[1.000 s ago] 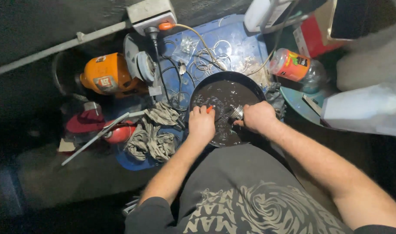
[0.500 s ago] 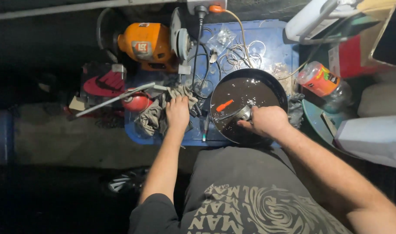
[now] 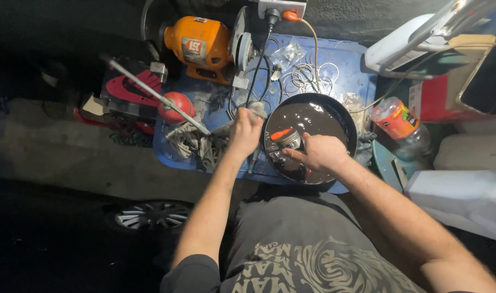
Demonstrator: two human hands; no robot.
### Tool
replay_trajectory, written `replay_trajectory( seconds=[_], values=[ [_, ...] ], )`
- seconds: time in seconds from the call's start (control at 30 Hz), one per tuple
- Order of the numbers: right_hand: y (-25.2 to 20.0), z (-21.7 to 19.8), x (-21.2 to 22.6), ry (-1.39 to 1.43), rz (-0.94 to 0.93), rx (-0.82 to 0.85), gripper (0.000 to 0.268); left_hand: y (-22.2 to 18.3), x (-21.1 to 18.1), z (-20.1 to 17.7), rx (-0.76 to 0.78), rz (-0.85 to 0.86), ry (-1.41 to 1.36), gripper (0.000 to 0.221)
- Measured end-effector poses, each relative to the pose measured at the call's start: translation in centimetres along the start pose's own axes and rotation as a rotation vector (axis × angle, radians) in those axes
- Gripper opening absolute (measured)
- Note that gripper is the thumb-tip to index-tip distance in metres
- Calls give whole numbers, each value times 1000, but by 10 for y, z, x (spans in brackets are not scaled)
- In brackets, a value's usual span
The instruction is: Rinsing and cleaning a piston assembly in a bowl of solvent at a workbench.
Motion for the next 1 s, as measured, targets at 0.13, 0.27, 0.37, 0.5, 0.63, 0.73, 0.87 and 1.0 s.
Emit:
replay_trajectory(
  seconds=[0.13,0.27,0.37,0.5,0.63,0.73,0.87,1.0],
  values=[
    [5,3,-5,41,-13,-9,87,-16,-16,20,182,-106,-66,18],
    [4,2,-14,70,-5,-12,88,-12,-14,24,106,-127,-107,18],
    [6,6,-21,53,-27,-9,88,-9,1,33,42,-110,-94,8],
    [11,6,-29,53,-31,-20,89,-19,-41,24,26,-46,-169,23],
    [12,2,-35,63,-41,-19,89,-18,-46,35,-25,31,-116,36],
    [6,-2,-41,80,-35,-11,86,-6,-14,24,-76,-129,-31,30],
    [0,0,-52,95,-4,3,88,-9,-15,-16,-310,211,309,48],
    [0,0,-54,76,1,-10,84,-50,-26,58,-126,735,468,16]
  ],
)
Point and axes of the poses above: each hand's wrist, its own y-axis towards the middle knuckle, its own z-axis out of the palm, x = y × z, the point moved 9 cm from there along y, towards the middle knuckle, and after that the axes turned 11 degrees about -x, right-handed, at the moved point
